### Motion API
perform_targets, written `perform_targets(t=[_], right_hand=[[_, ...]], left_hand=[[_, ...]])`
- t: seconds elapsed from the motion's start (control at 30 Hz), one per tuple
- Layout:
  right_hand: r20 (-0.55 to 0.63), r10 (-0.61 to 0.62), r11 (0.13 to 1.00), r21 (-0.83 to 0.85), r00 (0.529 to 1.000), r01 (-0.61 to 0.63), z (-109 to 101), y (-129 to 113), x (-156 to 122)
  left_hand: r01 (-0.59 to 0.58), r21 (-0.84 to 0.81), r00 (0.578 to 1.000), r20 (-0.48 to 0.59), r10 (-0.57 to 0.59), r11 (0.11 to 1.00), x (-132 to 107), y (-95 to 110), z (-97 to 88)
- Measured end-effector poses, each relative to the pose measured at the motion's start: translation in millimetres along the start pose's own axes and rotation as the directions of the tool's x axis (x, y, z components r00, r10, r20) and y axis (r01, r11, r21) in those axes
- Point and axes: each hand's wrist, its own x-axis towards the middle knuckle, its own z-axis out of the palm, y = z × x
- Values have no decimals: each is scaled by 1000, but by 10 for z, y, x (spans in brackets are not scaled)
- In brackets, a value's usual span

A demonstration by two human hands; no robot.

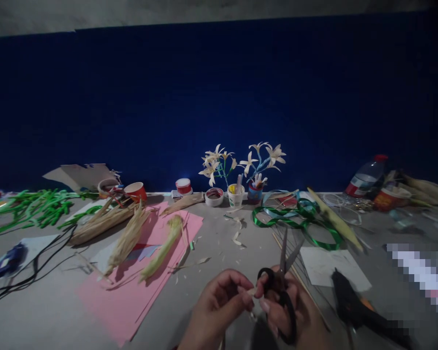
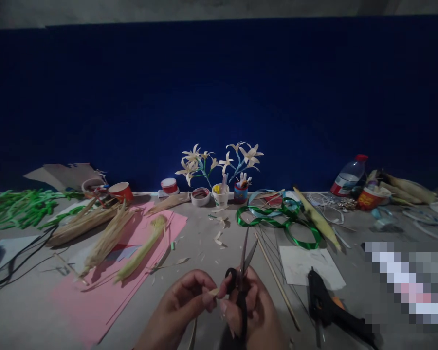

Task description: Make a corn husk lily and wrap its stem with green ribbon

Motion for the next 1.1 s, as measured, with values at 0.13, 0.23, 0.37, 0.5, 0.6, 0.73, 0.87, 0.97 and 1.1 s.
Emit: perform_targets(t=[0.13,0.23,0.37,0.5,0.6,0.73,0.87,0.97,1.1], right_hand=[[-28,8,1000,6,1000,-7,43,-102,-6],[-70,8,1000,-10,998,-9,73,-91,-1],[-139,-40,999,5,989,41,62,86,64],[-179,-2,999,35,984,9,30,108,24],[-107,25,998,56,994,-19,41,-7,-41],[-120,28,996,90,992,-17,82,-74,-50],[-129,5,1000,23,992,-2,58,-34,-40],[-71,30,998,-55,997,-34,-18,-15,-76],[-35,78,986,-142,996,-83,-143,99,-194]], left_hand=[[2,-38,999,40,-1,999,-24,39,31],[22,-4,998,58,-21,1000,-62,103,48],[-60,63,998,24,59,996,-75,116,51],[-149,-62,989,-31,147,987,-49,5,81],[-142,-173,990,-37,137,975,-35,-112,129],[-223,-133,973,-95,212,966,-39,-202,188],[-246,-76,955,-188,229,966,-51,-155,229],[-215,-72,956,-218,195,974,-57,-81,240],[-166,-45,966,-209,154,985,-60,12,212]])
